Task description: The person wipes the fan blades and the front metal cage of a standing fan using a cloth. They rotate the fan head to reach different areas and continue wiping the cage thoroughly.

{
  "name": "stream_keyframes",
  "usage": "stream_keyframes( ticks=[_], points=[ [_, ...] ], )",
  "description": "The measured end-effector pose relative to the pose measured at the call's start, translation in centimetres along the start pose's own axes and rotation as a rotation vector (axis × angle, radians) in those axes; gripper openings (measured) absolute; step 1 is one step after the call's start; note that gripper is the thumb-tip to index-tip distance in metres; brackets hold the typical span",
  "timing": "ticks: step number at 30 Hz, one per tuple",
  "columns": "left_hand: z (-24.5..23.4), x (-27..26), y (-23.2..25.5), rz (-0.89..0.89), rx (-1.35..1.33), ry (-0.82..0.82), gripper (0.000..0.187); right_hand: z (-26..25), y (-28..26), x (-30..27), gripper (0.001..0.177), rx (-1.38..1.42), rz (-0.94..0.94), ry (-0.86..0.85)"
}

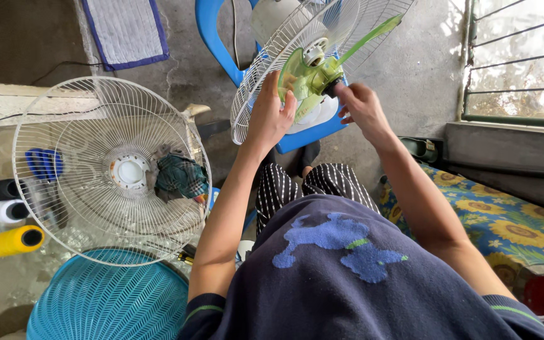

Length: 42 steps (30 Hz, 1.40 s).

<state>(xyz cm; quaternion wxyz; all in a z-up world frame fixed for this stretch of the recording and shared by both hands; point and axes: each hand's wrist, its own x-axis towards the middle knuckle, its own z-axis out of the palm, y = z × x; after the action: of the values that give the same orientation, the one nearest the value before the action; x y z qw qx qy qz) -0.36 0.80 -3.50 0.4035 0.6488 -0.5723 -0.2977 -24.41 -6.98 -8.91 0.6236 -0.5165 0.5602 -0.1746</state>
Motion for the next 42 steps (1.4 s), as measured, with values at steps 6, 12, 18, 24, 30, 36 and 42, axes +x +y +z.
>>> stream_keyframes(
  ticks=[6,12,18,24,30,36,42],
  points=[
    [-0.4,0.1,0.6,-0.010,-0.016,-0.039,0.055,-0.5,0.3,0.1,0.062,-0.005,0.040,0.047],
    [-0.5,0.0,0.6,-0.053,-0.037,-0.049,0.050,-0.2,-0.4,0.6,0.081,0.112,0.116,-0.109],
    [-0.4,0.0,0.2,-0.005,-0.029,-0.034,0.048,-0.8,-1.3,0.3,0.059,0.011,0.062,0.035],
    [-0.3,0.0,0.0,-0.003,-0.050,-0.028,0.044,-0.3,-0.9,1.5,0.072,0.104,0.171,-0.100],
    [-0.2,0.0,-0.1,-0.005,-0.044,-0.024,0.041,-1.0,-1.0,1.6,0.066,-0.112,-0.009,-0.054],
    [-0.2,0.1,0.2,-0.053,-0.042,-0.062,0.035,-0.9,-1.8,1.8,0.068,0.048,0.173,-0.265],
    [0.0,0.1,-0.1,0.027,0.014,-0.012,0.047,-1.2,-0.6,2.5,0.054,0.070,0.125,-0.274]
  ],
)
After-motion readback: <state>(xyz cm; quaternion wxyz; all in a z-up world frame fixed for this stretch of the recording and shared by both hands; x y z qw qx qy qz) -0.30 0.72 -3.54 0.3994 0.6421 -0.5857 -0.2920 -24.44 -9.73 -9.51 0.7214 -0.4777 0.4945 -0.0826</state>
